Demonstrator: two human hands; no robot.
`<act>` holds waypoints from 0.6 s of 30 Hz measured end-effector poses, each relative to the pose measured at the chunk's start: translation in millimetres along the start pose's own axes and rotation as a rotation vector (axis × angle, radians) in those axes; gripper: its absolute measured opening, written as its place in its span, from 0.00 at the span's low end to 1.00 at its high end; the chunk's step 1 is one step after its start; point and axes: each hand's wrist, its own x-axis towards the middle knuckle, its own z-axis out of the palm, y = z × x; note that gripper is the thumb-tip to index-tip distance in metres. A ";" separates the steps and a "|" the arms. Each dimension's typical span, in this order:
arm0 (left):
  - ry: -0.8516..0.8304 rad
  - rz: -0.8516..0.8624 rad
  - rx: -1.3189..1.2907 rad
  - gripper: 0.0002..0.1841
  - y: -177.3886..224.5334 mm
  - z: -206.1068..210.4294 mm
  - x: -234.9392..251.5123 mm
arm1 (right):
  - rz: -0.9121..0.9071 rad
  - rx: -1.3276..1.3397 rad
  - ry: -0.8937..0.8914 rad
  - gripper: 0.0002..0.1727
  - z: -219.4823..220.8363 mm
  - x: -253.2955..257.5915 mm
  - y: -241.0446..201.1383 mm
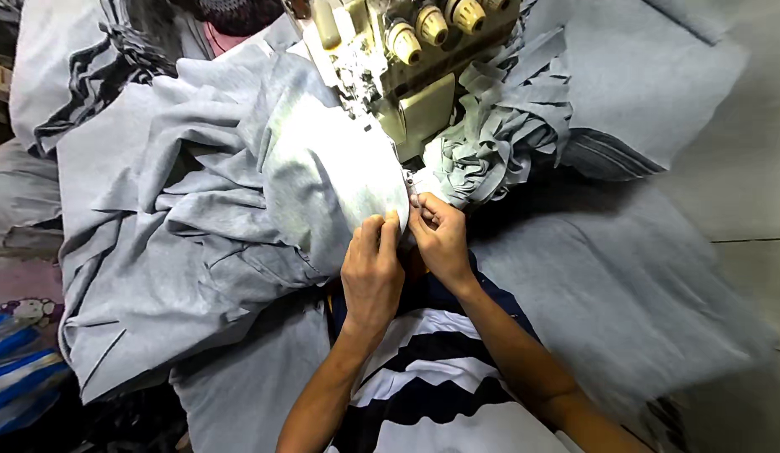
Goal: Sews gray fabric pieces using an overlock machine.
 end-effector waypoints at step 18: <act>-0.012 0.024 0.018 0.19 3.2 -0.4 1.4 | -0.022 -0.052 0.026 0.04 -0.8 0.9 0.7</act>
